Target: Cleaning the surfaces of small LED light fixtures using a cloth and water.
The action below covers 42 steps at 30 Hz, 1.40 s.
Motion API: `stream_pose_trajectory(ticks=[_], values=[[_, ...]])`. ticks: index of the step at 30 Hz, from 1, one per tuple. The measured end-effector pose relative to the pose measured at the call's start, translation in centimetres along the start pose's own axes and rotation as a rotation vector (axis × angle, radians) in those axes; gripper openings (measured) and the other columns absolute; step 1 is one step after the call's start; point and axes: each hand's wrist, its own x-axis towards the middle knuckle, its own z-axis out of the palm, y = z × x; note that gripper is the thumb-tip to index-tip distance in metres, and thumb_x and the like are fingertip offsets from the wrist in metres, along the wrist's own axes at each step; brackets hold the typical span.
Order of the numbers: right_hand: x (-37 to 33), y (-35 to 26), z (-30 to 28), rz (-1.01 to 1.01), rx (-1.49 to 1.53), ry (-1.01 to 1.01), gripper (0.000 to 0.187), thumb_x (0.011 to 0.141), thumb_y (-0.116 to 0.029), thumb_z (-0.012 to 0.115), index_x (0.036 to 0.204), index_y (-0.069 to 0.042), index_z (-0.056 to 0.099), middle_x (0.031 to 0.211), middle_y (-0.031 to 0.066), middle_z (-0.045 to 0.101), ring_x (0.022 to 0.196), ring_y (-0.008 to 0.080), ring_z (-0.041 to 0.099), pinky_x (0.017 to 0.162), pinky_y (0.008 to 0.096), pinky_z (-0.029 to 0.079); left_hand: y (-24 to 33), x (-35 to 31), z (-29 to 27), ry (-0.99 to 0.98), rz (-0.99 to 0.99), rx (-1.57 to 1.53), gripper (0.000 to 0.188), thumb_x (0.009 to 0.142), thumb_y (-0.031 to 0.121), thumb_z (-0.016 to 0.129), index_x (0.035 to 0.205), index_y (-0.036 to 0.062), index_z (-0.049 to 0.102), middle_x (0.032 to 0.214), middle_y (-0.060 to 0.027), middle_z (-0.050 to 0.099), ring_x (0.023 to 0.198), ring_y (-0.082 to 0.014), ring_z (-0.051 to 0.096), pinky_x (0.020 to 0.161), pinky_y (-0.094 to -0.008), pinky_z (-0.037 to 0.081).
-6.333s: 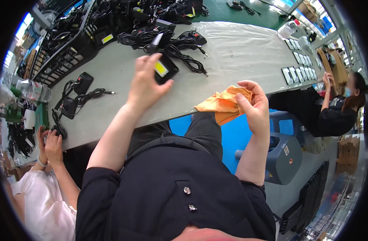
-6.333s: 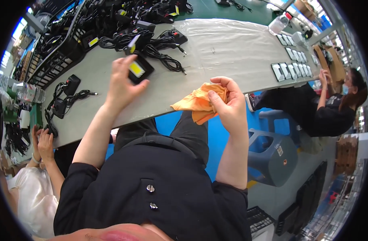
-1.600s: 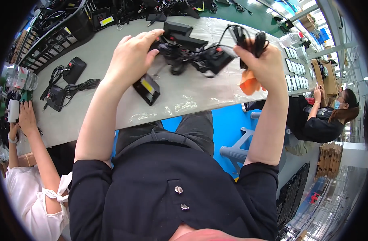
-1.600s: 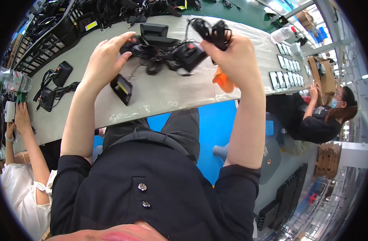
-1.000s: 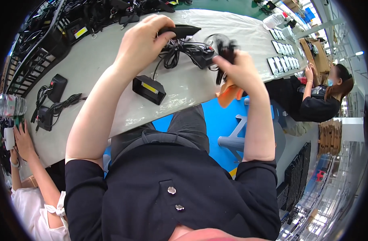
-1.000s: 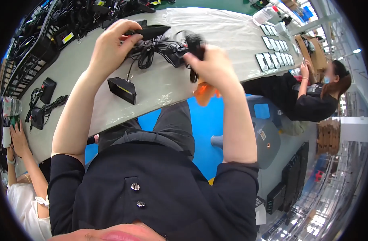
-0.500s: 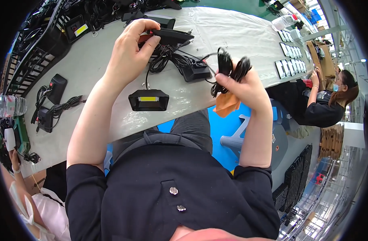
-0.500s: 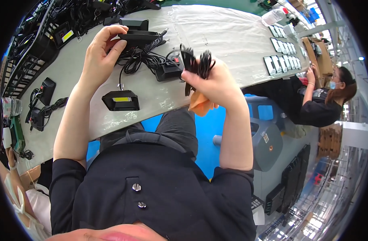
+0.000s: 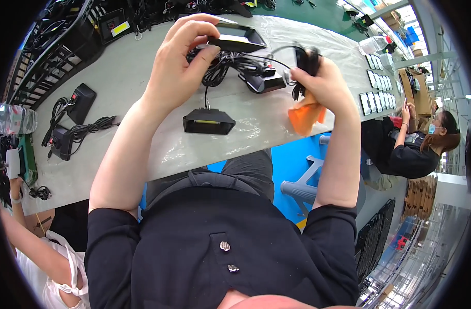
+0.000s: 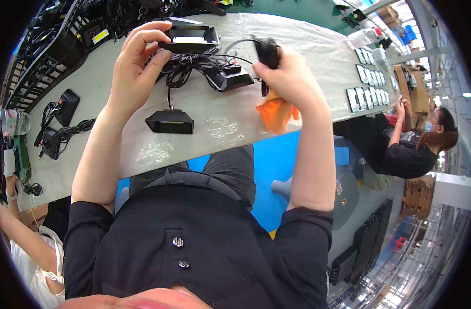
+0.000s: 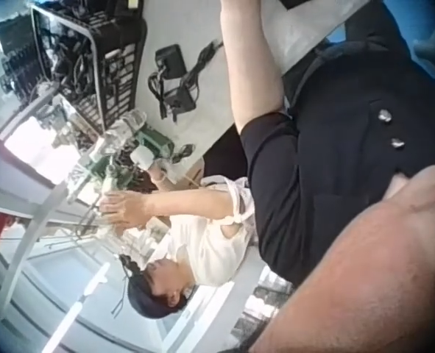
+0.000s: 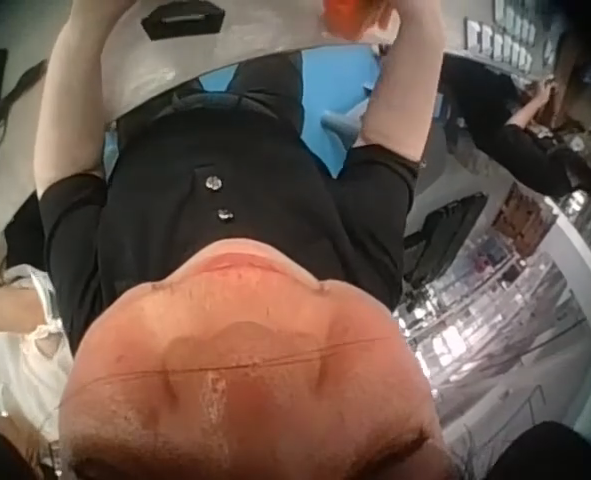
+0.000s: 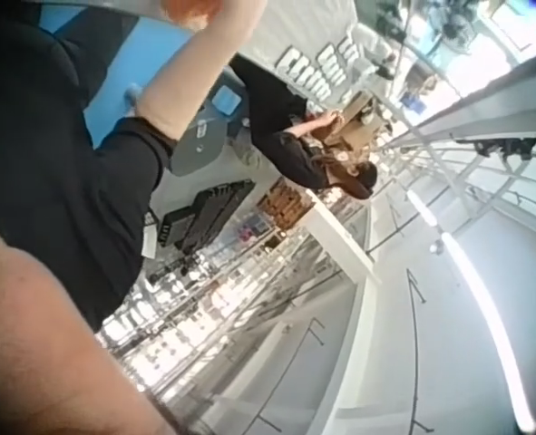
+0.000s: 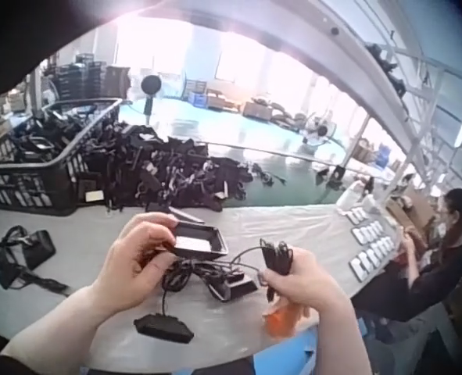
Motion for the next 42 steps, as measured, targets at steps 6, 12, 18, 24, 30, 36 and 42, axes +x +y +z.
stream_pose_trajectory(ticks=[6, 12, 18, 24, 30, 36, 42], values=[[-2.3, 1.8, 0.5, -0.041, -0.168, 0.213, 0.037, 0.074, -0.023, 0.072, 0.104, -0.005, 0.061, 0.092, 0.0139, 0.066, 0.090, 0.0300, 0.064, 0.078, 0.0395, 0.049, 2.2, -2.2, 0.5, -0.373, 0.345, 0.197, 0.026, 0.067, -0.012, 0.058, 0.088, 0.0025, 0.059, 0.121, -0.0155, 0.052, 0.119, -0.0338, 0.052, 0.094, -0.0406, 0.047], [-6.2, -2.3, -1.7, -0.316, 0.048, 0.030, 0.074, 0.062, -0.013, 0.077, 0.131, -0.009, 0.050, 0.126, 0.0156, 0.053, 0.107, 0.0279, 0.058, 0.085, 0.0367, 0.049, 3.1, -2.2, -1.0, -0.077, 0.172, 0.275, 0.041, 0.073, -0.006, 0.058, 0.110, 0.0089, 0.059, 0.120, -0.0099, 0.055, 0.109, -0.0299, 0.056, 0.088, -0.0372, 0.048], [-4.2, -5.7, 5.3, -0.523, -0.412, 0.025, 0.081, 0.063, -0.024, 0.079, 0.134, -0.012, 0.043, 0.124, 0.0142, 0.054, 0.103, 0.0341, 0.059, 0.084, 0.0400, 0.050, 1.4, -1.9, 0.5, -0.225, -0.123, 0.389, 0.032, 0.081, 0.010, 0.054, 0.113, 0.0089, 0.059, 0.118, -0.0084, 0.057, 0.103, -0.0289, 0.059, 0.088, -0.0375, 0.048], [-3.8, -2.5, 6.2, -0.497, -0.309, 0.184, 0.063, 0.062, -0.020, 0.080, 0.118, -0.011, 0.050, 0.105, 0.0111, 0.062, 0.089, 0.0320, 0.064, 0.074, 0.0386, 0.053, 1.5, -1.5, -0.9, -0.447, -0.229, 0.470, 0.022, 0.084, 0.015, 0.051, 0.099, 0.0055, 0.063, 0.112, -0.0064, 0.060, 0.096, -0.0270, 0.060, 0.085, -0.0347, 0.047], [-2.9, -0.9, 7.4, -0.563, -0.292, 0.258, 0.068, 0.057, -0.017, 0.084, 0.115, -0.010, 0.050, 0.108, 0.0108, 0.064, 0.090, 0.0304, 0.066, 0.073, 0.0357, 0.054, 0.9, -2.1, -0.1, -0.403, -0.159, 0.459, 0.019, 0.082, 0.016, 0.057, 0.095, 0.0033, 0.062, 0.107, -0.0082, 0.058, 0.099, -0.0268, 0.058, 0.085, -0.0354, 0.047], [-2.7, -0.7, 7.2, -0.585, -0.047, 0.136, 0.067, 0.058, -0.004, 0.085, 0.113, -0.007, 0.048, 0.122, 0.0119, 0.058, 0.091, 0.0191, 0.066, 0.074, 0.0292, 0.055, -1.3, -2.5, -0.3, -0.262, -0.161, 0.227, 0.017, 0.080, 0.005, 0.064, 0.094, -0.0001, 0.057, 0.106, -0.0094, 0.058, 0.088, -0.0292, 0.060, 0.076, -0.0353, 0.048], [-2.7, -1.7, 5.2, -0.406, 0.254, -0.043, 0.074, 0.055, -0.003, 0.087, 0.118, -0.010, 0.047, 0.117, 0.0070, 0.059, 0.089, 0.0133, 0.065, 0.070, 0.0264, 0.055, 0.7, -1.8, 0.1, 0.043, 0.238, 0.491, 0.026, 0.069, 0.000, 0.067, 0.094, 0.0091, 0.064, 0.104, -0.0026, 0.056, 0.088, -0.0215, 0.056, 0.074, -0.0322, 0.048]])
